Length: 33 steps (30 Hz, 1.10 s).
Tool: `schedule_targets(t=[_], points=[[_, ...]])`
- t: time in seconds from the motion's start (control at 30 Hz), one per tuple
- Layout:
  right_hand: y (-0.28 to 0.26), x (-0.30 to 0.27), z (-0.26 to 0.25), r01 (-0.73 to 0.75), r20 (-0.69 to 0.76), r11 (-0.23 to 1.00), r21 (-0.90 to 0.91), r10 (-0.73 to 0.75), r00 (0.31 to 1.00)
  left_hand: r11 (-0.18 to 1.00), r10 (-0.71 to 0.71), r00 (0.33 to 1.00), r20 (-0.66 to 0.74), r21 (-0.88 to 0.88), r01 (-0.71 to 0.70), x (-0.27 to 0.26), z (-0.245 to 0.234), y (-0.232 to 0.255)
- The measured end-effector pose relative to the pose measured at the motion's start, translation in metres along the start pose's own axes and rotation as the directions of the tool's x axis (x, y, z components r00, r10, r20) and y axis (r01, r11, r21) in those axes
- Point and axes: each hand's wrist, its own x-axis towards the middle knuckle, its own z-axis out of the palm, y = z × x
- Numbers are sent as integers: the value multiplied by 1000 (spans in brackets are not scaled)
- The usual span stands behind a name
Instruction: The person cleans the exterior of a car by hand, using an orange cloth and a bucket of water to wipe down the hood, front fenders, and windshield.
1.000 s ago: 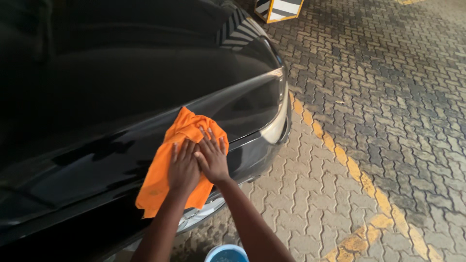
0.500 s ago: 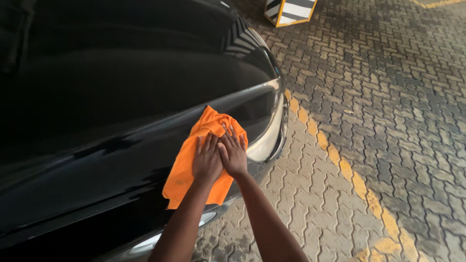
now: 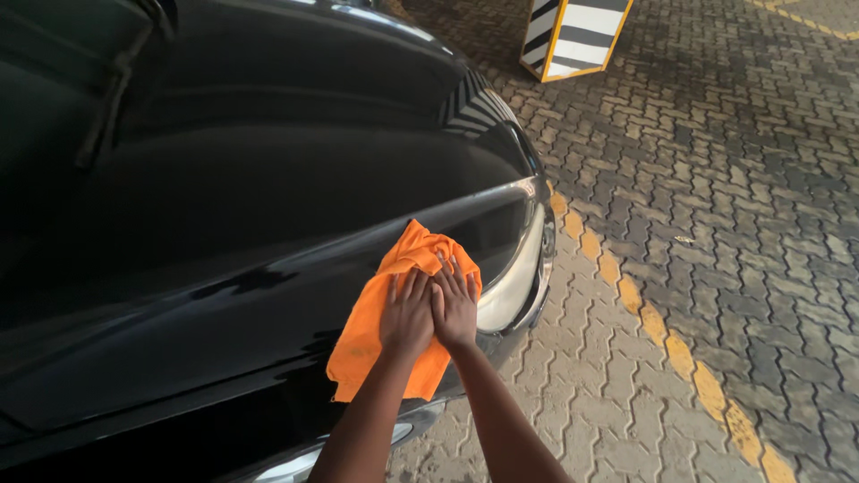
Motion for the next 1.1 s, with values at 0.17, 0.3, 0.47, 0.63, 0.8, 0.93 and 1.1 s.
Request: schedule_targets(t=[0.17,0.3,0.47,0.63,0.8,0.93,1.1], points=[[6,0,6,-6,-41,999,44,7,999,1000,5,1000,-25,11,-5,4,11,-2],[9,-1,9,-18,-51,999,47,20,998,999,8,999,-50,-38,-10,5,23,-1],[13,-3,11,-2,-93,999,39,6,996,999,14,983,-181,-34,-21,4,31,0],[14,-4,13,3,-117,999,35,1,993,999,22,988,-153,-20,-26,6,31,1],[17,-3,18,2,-123,1000,20,0,992,1000,-1,999,-45,-12,1,8,25,2],[15,-5,15,-9,-103,1000,2,9,995,1000,13,996,-88,16,-12,7,31,1],[10,-2,11,-13,-112,1000,16,14,994,998,3,982,-186,-54,-13,9,46,-2]])
